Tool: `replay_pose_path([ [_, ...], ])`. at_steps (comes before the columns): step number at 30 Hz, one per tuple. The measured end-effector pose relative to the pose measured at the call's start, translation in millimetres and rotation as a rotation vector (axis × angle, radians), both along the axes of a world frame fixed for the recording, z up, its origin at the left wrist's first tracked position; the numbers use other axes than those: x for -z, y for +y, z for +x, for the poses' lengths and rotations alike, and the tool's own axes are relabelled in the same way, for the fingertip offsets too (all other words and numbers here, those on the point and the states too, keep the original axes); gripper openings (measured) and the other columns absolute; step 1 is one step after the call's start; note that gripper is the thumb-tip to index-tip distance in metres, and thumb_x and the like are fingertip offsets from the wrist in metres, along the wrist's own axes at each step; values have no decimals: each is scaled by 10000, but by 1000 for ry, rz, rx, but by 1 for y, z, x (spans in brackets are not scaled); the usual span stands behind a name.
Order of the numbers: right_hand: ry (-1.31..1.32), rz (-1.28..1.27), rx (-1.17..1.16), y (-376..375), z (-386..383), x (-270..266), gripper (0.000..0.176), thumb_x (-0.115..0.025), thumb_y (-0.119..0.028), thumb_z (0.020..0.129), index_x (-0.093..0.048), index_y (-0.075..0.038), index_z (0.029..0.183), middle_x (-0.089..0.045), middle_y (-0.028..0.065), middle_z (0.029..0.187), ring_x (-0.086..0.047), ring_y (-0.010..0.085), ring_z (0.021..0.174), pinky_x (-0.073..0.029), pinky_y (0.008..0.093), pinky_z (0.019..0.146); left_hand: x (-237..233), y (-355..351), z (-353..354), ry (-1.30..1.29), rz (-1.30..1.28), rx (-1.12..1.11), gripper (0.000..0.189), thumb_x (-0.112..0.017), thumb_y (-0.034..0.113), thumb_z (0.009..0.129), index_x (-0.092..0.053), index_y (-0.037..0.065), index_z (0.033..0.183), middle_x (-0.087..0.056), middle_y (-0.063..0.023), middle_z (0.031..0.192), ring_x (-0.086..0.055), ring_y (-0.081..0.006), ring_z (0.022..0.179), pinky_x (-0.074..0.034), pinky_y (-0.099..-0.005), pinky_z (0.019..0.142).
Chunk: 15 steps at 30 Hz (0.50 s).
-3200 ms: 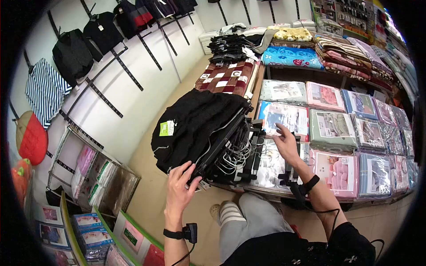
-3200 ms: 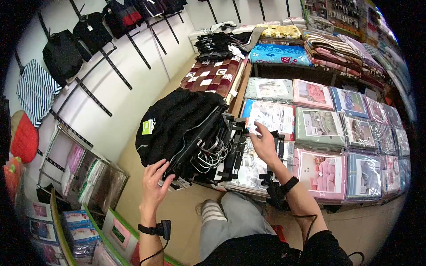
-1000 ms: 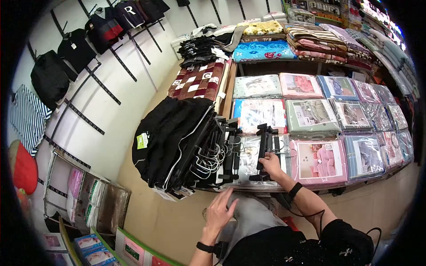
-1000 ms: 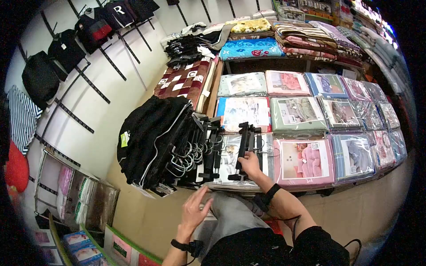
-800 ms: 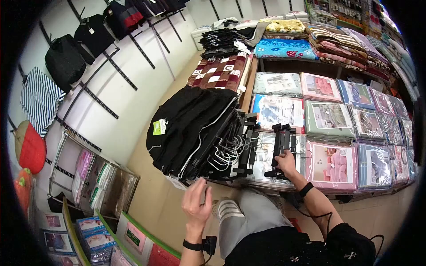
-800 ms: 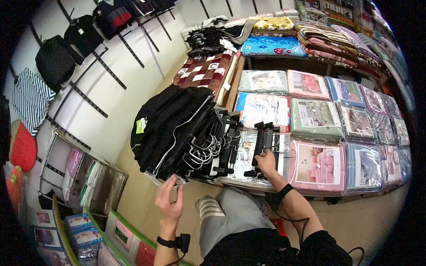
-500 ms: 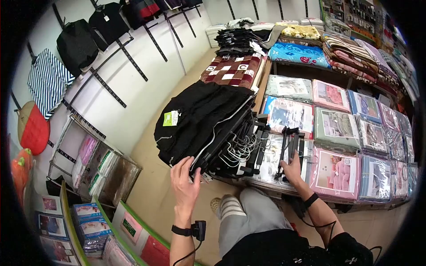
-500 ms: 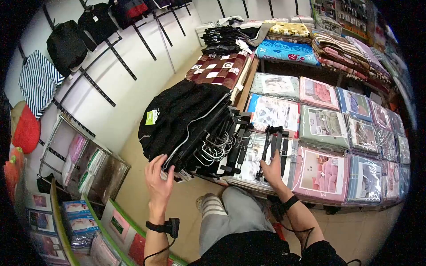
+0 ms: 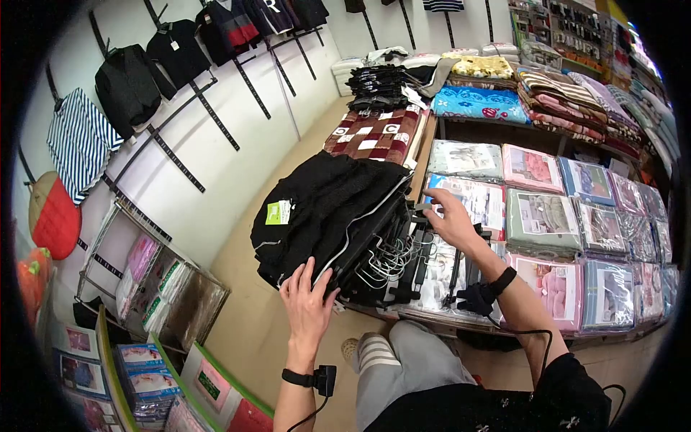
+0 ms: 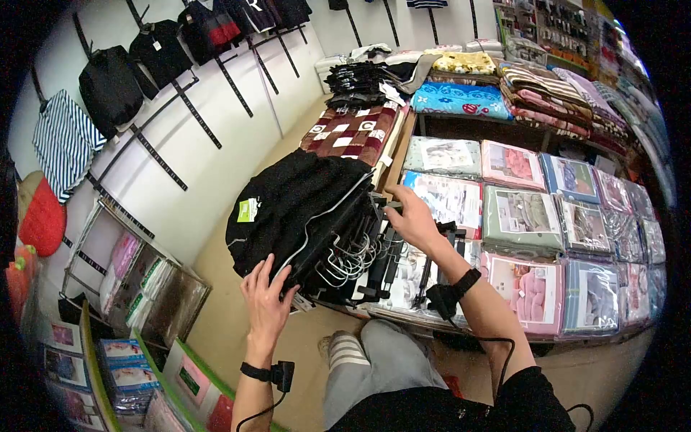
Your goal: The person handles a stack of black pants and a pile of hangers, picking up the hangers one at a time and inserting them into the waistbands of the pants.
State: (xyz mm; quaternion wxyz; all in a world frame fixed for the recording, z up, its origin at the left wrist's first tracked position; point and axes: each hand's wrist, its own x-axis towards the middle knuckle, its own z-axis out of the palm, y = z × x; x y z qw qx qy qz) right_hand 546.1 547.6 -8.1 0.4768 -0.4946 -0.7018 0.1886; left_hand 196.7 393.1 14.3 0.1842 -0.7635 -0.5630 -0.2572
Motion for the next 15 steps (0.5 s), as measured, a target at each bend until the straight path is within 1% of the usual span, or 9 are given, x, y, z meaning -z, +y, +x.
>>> replay_pose_path([
  [1, -84, 68, -2, 6, -4, -8, 450, -720, -128, 937, -645, -5, 1363, -673, 188, 1355, -666, 364, 1241, -546, 444, 1056, 1, 1, -2, -3, 9, 11, 595, -923, 146, 772, -733, 110, 1334, -577, -152, 1570, -556, -365, 1385, -406, -511, 1129],
  [2, -197, 171, -18, 13, -7, -12, 476, -716, -105, 922, -629, -21, 1383, -667, 197, 1358, -635, 404, 1263, -517, 468, 1090, 4, 2, -3, -6, 15, 21, 595, -927, 149, 767, -735, 108, 1328, -587, -149, 1560, -572, -359, 1368, -413, -506, 1125],
  [5, -347, 285, -43, 35, -16, -21, 503, -716, -88, 913, -610, -26, 1401, -666, 195, 1362, -641, 397, 1255, -524, 478, 1074, 3, 2, -7, 41, 55, 35, 581, -923, 159, 764, -736, 97, 1311, -611, -125, 1535, -609, -334, 1322, -448, -496, 1112],
  [6, -386, 321, -60, 42, -17, -21, 528, -723, -78, 905, -585, -27, 1413, -680, 198, 1331, -646, 402, 1246, -533, 489, 1051, 5, 2, -7, 67, 68, 36, 576, -920, 158, 766, -736, 95, 1308, -616, -121, 1529, -609, -332, 1322, -453, -497, 1112],
  [7, -399, 302, -55, 45, -18, -20, 520, -724, -78, 906, -580, -28, 1403, -687, 198, 1314, -650, 404, 1237, -538, 492, 1039, 7, 2, -8, 94, 84, 35, 572, -917, 157, 767, -736, 93, 1306, -620, -117, 1523, -609, -331, 1321, -457, -499, 1112],
  [9, -426, 269, -41, 48, -21, -23, 503, -725, -79, 907, -570, -28, 1383, -700, 198, 1279, -658, 408, 1219, -546, 499, 1014, 10, 4, -9, 54, 127, 40, 555, -900, 143, 777, -735, 86, 1304, -646, -109, 1491, -612, -329, 1314, -462, -499, 1115],
  [10, -424, 295, -42, 47, -21, -22, 455, -725, -78, 907, -567, -36, 1331, -713, 193, 1210, -680, 412, 1165, -560, 513, 964, 12, 6, -11, 24, 138, 49, 550, -896, 143, 782, -734, 84, 1305, -652, -109, 1483, -615, -328, 1311, -462, -498, 1114],
  [13, -446, 291, -89, 49, -14, -24, 424, -722, -71, 909, -570, -45, 1304, -712, 180, 1176, -697, 402, 1113, -571, 510, 924, 8, 9, -10, -54, 163, 56, 508, -887, 157, 820, -734, 72, 1297, -680, -116, 1450, -636, -334, 1281, -465, -482, 1108],
  [15, -499, 334, -99, 57, -10, -27, 420, -729, -82, 908, -574, -54, 1298, -713, 172, 1162, -704, 388, 1089, -576, 503, 911, -1, 12, -10, -102, 168, 41, 485, -883, 172, 842, -734, 68, 1291, -690, -122, 1436, -644, -340, 1269, -467, -475, 1104],
])
